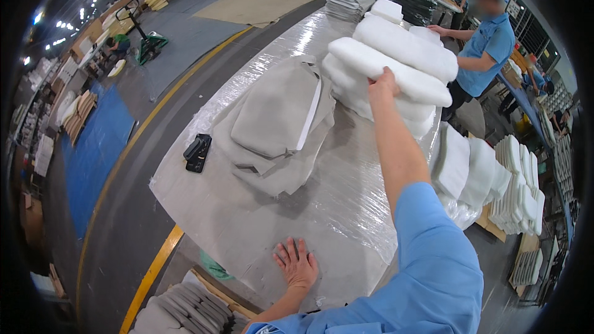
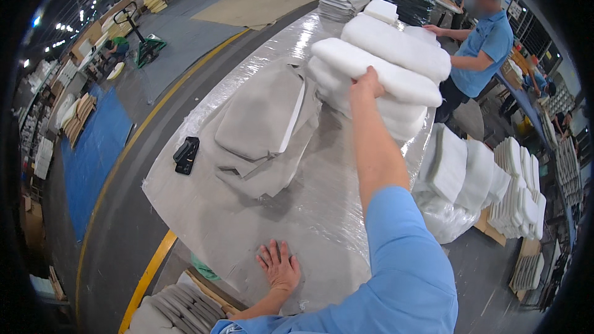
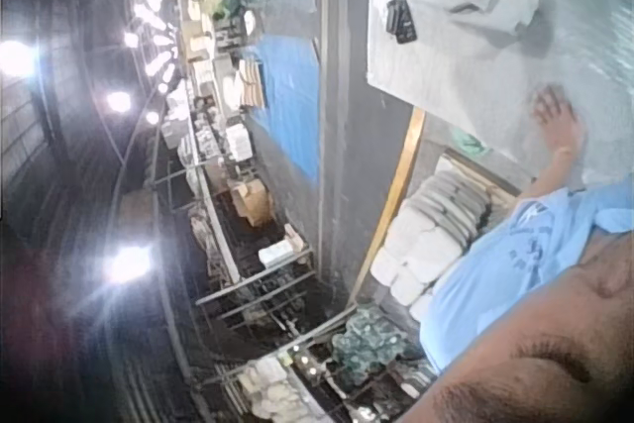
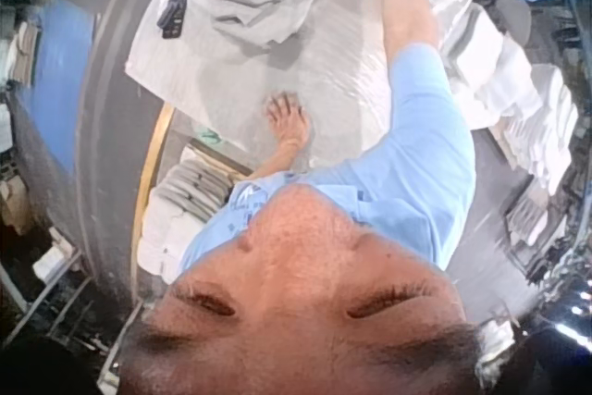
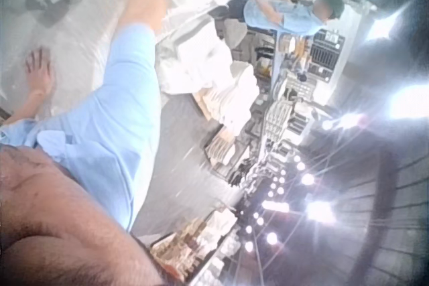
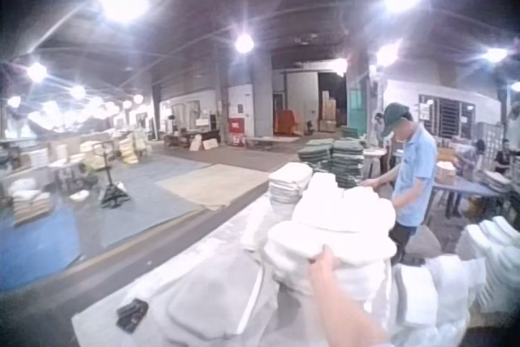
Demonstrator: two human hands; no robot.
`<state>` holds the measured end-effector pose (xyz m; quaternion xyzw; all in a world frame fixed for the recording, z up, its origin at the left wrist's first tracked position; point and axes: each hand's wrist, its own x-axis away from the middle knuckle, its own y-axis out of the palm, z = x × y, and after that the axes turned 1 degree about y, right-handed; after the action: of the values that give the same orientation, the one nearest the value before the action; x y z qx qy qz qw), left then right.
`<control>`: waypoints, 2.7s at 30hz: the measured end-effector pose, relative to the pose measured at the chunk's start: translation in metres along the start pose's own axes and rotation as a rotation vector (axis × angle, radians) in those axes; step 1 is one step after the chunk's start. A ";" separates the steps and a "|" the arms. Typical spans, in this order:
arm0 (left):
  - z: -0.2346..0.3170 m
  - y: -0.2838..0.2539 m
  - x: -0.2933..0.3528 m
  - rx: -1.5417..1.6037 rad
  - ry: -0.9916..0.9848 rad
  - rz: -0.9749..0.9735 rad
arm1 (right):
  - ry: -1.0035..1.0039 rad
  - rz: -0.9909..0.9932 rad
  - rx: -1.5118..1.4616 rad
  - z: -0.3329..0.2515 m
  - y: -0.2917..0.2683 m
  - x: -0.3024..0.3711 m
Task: The person repeatedly inserts white foam inserts into gray fabric cushion covers, aligns edges, and places the finished cushions on a nearby stack. The process is performed one at a time by hand.
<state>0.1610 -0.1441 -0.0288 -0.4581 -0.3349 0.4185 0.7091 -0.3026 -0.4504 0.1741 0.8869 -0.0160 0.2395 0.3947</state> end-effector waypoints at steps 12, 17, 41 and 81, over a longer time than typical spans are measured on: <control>-0.007 -0.014 0.009 0.140 -0.003 0.102 | 0.162 -0.567 1.158 -0.174 -0.212 0.138; -0.044 -0.012 -0.004 0.636 0.023 0.268 | -0.154 -1.101 1.724 -0.191 -0.261 0.238; -0.116 -0.231 0.000 0.065 0.785 -0.536 | -0.421 -1.252 2.078 -0.186 -0.439 0.391; 0.042 -0.150 -0.058 0.561 1.079 -0.025 | -0.597 -1.000 1.653 -0.149 -0.299 0.392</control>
<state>0.1433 -0.2150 0.1206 -0.3971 0.1894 0.1913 0.8774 0.0480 -0.0763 0.2243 0.8111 0.4302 -0.2490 -0.3084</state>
